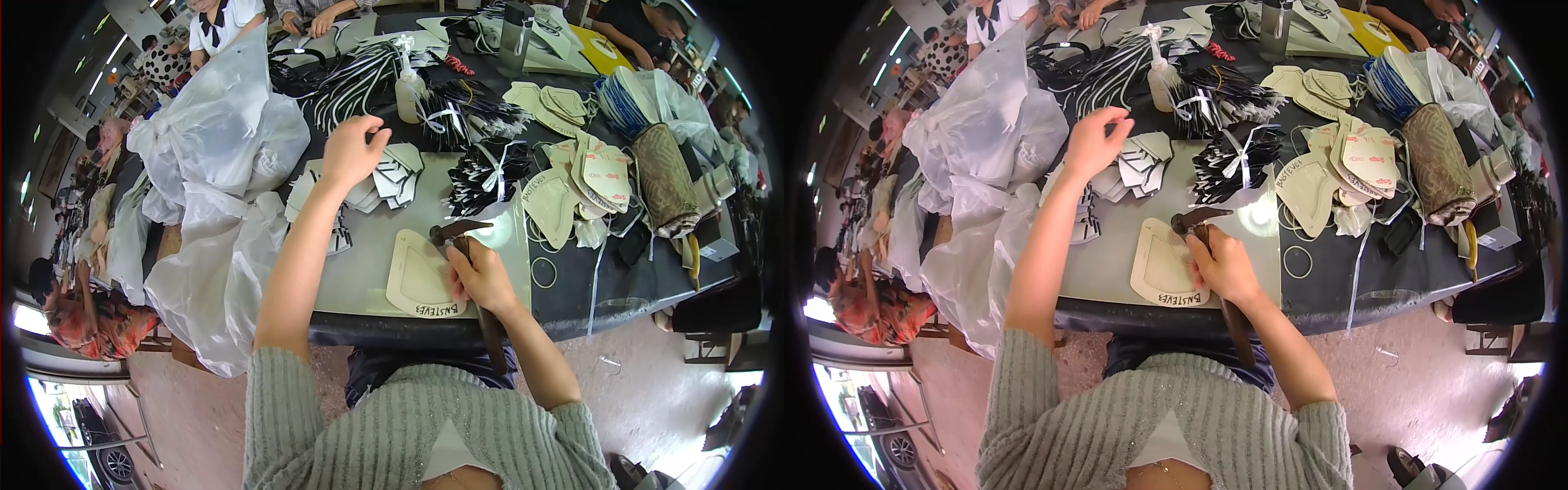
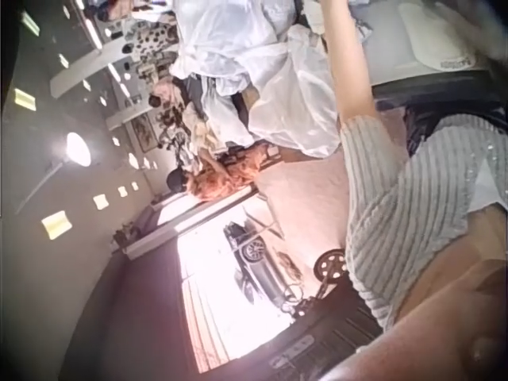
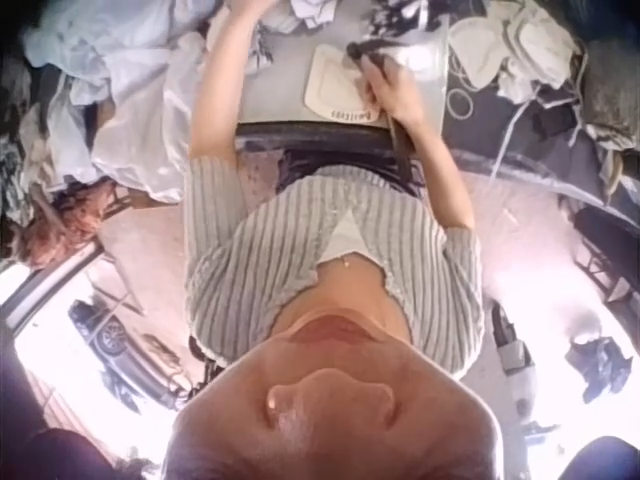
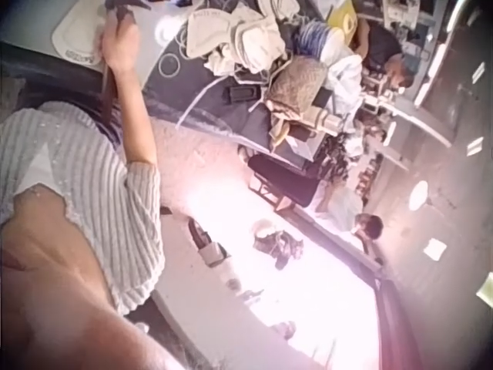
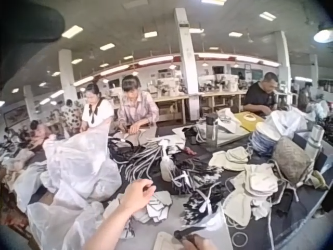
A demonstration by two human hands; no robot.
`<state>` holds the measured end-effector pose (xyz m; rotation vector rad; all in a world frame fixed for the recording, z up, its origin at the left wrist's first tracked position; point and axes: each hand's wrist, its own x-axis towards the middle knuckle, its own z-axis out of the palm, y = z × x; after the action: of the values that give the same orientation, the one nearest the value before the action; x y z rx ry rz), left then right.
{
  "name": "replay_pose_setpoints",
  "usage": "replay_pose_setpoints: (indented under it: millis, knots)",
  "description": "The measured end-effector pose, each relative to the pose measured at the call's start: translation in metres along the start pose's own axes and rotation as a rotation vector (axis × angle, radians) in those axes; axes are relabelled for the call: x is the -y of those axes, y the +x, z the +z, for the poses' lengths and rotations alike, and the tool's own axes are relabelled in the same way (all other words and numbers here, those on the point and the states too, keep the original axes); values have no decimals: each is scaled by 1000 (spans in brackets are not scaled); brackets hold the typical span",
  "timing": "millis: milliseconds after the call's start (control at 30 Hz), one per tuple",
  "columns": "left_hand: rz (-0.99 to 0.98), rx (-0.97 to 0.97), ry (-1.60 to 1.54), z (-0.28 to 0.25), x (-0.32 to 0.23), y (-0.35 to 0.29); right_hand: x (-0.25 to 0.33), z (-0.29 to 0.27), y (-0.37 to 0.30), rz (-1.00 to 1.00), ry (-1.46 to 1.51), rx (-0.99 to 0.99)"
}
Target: The worker is assembling and hammering shoe upper components at a factory workbench to secure the pieces together.
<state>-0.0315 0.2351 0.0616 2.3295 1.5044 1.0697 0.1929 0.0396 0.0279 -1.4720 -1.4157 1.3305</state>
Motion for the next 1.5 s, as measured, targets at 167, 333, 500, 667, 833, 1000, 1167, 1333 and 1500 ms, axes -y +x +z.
replay_pose_setpoints:
  millis: [167,333,500,667,833,1000,1167,1333,1500]
  knots:
    - [-306,695,397,39,5,42,0,-1,1,-56,48,17]
    - [-174,469,385,36,-25,27,-5,-1,-9,-65,10,50]
    - [27,205,49,39,-40,-15,-12,-2,-11,-128,-33,191]
    - [-203,208,-800,-18,-66,-65,3,-21,-15,-9,133,254]
    - [-433,304,-839,-49,-52,-116,12,-38,-14,66,248,191]
    - [-652,368,-979,-38,-65,-163,-10,-21,-6,132,193,186]
    - [-689,471,-997,-23,-88,-187,-9,-16,-11,149,185,172]
    - [-498,345,-709,-1,-96,-208,-5,-13,-15,148,117,144]
    - [-483,408,-594,-2,-103,-205,-7,-13,-16,140,115,126]
